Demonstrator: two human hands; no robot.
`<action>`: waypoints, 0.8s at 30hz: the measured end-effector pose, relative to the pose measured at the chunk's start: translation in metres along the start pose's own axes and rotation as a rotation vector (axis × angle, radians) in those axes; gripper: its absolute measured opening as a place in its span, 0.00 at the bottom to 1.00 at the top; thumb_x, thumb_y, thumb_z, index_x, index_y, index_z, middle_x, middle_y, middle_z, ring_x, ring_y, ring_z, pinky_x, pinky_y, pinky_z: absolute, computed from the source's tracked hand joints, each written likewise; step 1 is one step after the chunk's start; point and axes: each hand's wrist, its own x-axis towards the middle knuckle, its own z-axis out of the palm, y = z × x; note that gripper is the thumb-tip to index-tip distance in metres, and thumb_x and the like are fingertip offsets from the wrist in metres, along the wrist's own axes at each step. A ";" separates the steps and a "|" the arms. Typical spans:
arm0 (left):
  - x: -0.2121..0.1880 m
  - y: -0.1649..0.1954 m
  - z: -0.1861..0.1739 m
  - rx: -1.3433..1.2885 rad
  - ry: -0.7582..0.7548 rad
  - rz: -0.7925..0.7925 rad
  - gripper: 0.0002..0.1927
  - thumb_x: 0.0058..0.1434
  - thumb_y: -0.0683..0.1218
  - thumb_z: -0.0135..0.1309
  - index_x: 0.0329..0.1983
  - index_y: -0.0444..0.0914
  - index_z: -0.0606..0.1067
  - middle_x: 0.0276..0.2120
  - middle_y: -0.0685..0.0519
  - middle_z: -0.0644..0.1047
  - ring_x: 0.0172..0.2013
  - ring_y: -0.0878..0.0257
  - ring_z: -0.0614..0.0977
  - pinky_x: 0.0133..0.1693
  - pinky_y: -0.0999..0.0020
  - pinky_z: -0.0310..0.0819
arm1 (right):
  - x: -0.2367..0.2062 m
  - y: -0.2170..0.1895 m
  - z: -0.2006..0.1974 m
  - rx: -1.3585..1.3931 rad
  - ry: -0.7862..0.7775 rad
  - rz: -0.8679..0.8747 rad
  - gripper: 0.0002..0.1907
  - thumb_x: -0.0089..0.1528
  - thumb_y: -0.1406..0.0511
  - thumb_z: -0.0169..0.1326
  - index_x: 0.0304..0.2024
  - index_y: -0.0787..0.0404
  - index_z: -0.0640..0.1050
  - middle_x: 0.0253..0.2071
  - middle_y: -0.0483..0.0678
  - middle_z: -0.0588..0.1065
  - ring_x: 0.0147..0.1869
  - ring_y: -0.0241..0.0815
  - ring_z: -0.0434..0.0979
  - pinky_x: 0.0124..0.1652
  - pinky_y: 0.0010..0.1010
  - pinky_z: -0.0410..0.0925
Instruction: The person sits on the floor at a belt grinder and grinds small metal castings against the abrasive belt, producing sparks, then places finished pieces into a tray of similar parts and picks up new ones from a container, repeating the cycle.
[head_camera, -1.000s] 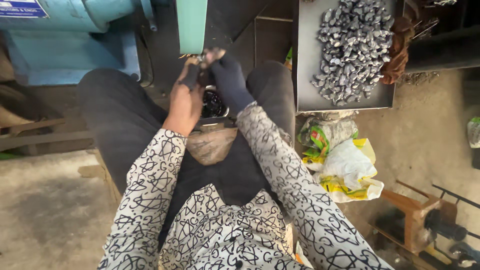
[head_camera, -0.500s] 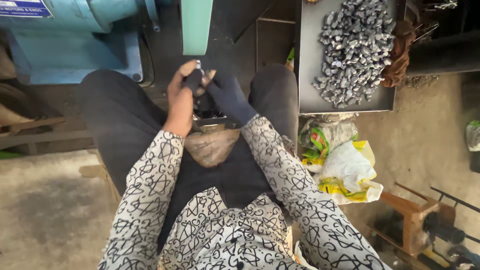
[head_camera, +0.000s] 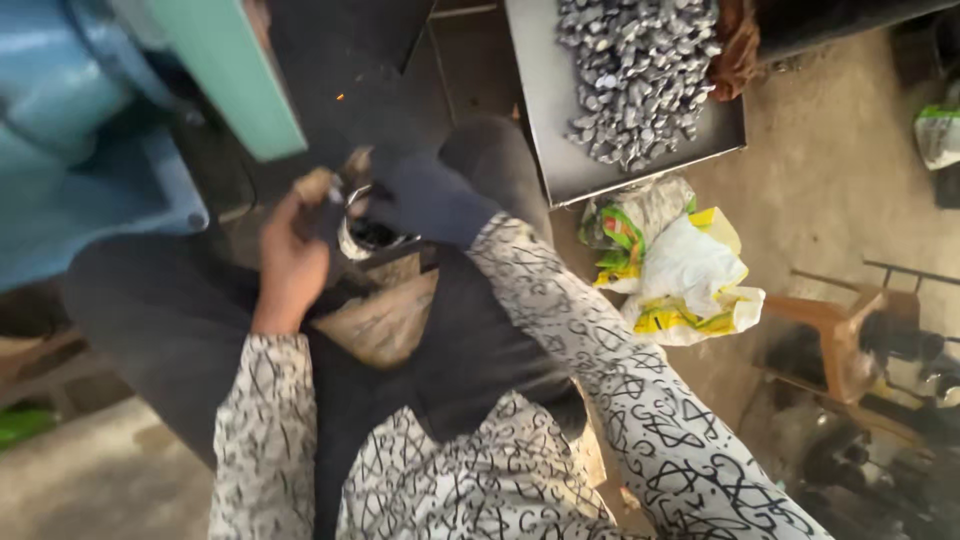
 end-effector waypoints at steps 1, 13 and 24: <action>-0.002 0.001 0.001 0.193 -0.026 0.095 0.30 0.55 0.30 0.53 0.63 0.27 0.70 0.57 0.42 0.75 0.61 0.54 0.74 0.61 0.63 0.66 | 0.005 0.019 -0.018 -0.265 -0.121 0.242 0.19 0.62 0.54 0.62 0.51 0.57 0.79 0.40 0.58 0.79 0.44 0.58 0.80 0.46 0.46 0.71; -0.008 0.029 0.054 -0.283 -0.572 -0.390 0.26 0.58 0.33 0.53 0.62 0.35 0.74 0.52 0.51 0.79 0.52 0.62 0.78 0.56 0.68 0.70 | 0.003 0.172 -0.156 -0.703 0.587 0.373 0.16 0.54 0.60 0.67 0.39 0.61 0.79 0.39 0.61 0.78 0.43 0.63 0.78 0.40 0.50 0.69; -0.012 -0.002 0.045 -0.079 -0.270 -0.265 0.25 0.57 0.31 0.46 0.58 0.34 0.74 0.49 0.50 0.80 0.53 0.60 0.79 0.56 0.69 0.69 | -0.019 0.143 -0.140 -0.106 0.861 0.319 0.07 0.56 0.71 0.62 0.37 0.65 0.82 0.32 0.54 0.82 0.36 0.45 0.84 0.37 0.34 0.74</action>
